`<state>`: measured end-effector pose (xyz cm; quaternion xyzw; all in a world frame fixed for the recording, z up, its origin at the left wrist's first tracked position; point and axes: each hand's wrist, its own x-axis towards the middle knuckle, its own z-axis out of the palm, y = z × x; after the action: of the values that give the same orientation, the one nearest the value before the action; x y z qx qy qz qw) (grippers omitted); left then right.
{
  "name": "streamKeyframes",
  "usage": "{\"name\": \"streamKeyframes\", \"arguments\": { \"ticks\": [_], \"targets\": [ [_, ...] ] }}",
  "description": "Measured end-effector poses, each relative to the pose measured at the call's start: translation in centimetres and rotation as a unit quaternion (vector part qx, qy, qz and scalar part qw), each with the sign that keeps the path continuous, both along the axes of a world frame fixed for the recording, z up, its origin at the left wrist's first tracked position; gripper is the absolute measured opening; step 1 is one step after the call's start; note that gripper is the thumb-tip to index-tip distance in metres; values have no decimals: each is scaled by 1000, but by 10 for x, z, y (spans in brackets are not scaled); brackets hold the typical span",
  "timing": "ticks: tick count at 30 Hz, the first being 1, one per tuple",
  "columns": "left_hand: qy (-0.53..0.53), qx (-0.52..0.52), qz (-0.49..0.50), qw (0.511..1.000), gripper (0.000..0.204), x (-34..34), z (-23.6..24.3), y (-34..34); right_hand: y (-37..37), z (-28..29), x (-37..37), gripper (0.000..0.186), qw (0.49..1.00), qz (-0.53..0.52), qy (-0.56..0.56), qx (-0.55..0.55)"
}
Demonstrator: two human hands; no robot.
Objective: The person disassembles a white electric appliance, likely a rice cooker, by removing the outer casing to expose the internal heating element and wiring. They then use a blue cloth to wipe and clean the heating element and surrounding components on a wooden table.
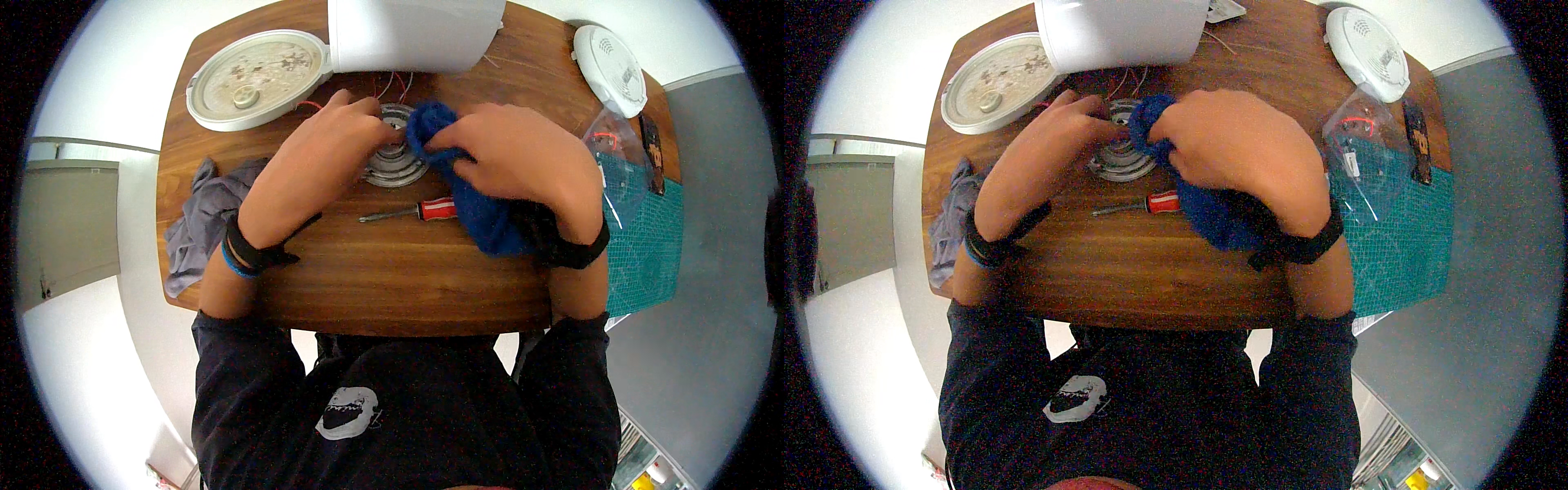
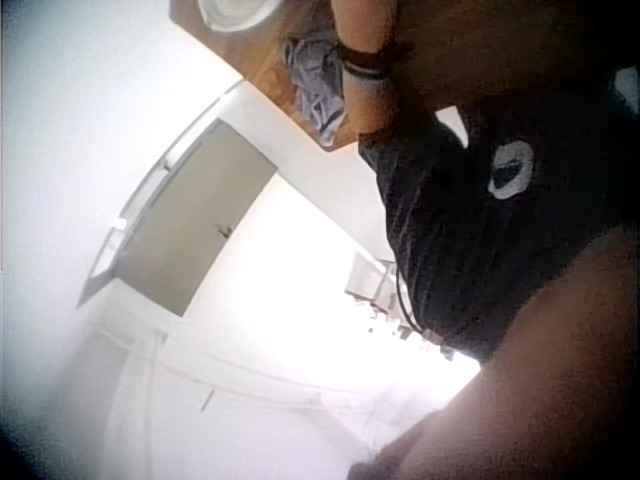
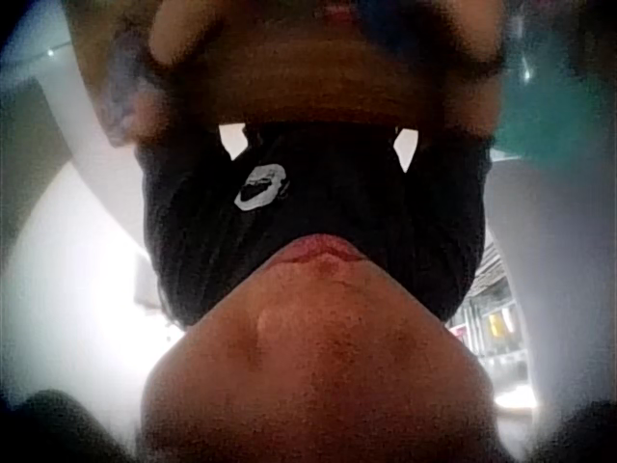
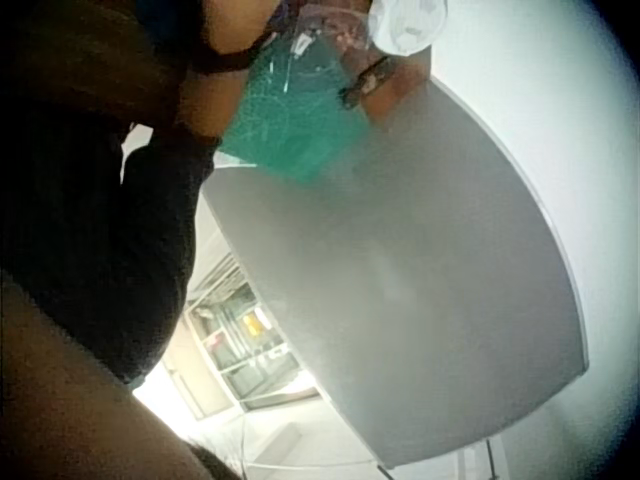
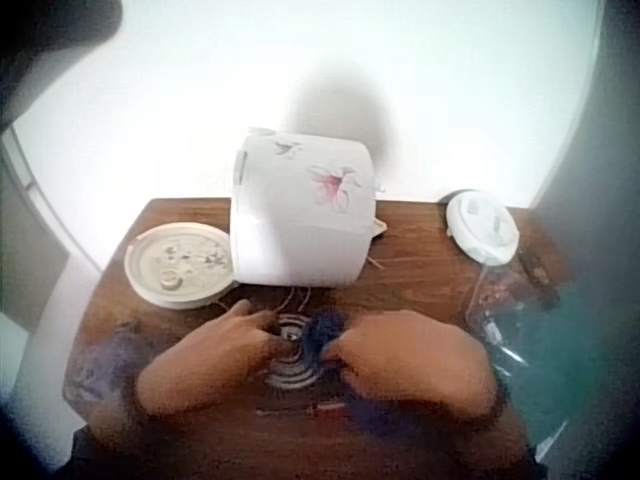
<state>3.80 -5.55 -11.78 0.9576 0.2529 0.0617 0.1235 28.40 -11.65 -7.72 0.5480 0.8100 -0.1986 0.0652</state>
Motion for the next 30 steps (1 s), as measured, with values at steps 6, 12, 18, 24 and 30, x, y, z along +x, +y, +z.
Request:
{"name": "streamKeyframes", "arguments": {
  "ticks": [6,12,18,24,30],
  "targets": [
    [24,27,-11,999,42,2,0,0,2,-23,-13,37,999,42,1,4],
    [21,24,-26,999,60,-8,0,0,3,-20,-11,37,999,-10,-37,22],
    [45,27,-5,999,63,-16,12,2,6,-23,-7,37,998,-16,-48,40],
    [29,18,-10,999,62,-13,8,6,5,-23,-3,37,999,-7,-30,44],
    [68,-14,-11,998,63,-8,11,8,7,-28,1,37,999,-11,-19,48]
  ]
}}
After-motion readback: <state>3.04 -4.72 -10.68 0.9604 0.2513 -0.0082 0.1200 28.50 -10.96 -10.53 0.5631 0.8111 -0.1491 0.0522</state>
